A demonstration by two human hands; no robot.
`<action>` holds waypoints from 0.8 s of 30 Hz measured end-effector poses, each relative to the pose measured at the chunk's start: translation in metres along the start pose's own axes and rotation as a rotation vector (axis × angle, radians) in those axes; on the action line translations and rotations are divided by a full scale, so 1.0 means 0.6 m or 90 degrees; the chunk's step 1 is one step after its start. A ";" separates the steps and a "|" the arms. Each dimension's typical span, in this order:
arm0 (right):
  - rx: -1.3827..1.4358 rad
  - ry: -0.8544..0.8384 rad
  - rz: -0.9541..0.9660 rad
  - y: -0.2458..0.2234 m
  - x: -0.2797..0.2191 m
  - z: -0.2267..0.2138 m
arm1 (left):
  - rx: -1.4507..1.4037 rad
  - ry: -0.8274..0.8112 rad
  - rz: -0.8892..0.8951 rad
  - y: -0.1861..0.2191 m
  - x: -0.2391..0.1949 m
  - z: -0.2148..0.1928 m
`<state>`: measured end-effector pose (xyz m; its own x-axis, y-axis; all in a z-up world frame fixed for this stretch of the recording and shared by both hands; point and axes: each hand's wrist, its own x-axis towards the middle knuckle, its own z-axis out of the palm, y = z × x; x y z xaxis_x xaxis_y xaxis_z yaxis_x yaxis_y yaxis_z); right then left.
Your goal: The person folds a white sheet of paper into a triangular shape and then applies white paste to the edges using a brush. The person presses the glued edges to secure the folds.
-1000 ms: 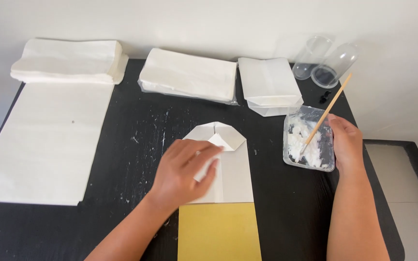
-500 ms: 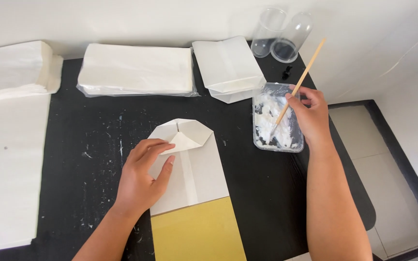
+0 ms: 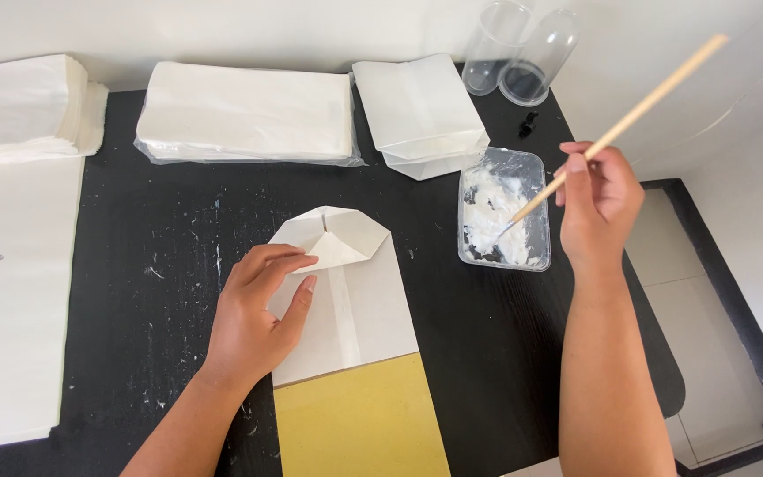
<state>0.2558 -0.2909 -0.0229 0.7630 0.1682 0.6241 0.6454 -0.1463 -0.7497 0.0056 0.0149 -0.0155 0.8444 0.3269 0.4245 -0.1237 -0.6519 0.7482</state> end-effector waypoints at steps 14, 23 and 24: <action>-0.006 -0.023 -0.117 -0.018 -0.011 0.015 | 0.216 -0.174 -0.186 0.002 0.005 -0.009; -0.048 0.025 -0.009 -0.058 -0.015 0.022 | 0.208 -0.227 -0.114 -0.037 -0.007 0.002; -0.048 0.024 -0.009 -0.058 -0.015 0.022 | 0.208 -0.226 -0.115 -0.032 -0.010 0.003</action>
<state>0.2260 -0.2745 -0.0052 0.7539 0.1344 0.6432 0.6557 -0.2170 -0.7232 0.0037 0.0243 -0.0335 0.9692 0.2386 0.0612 0.1620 -0.8045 0.5715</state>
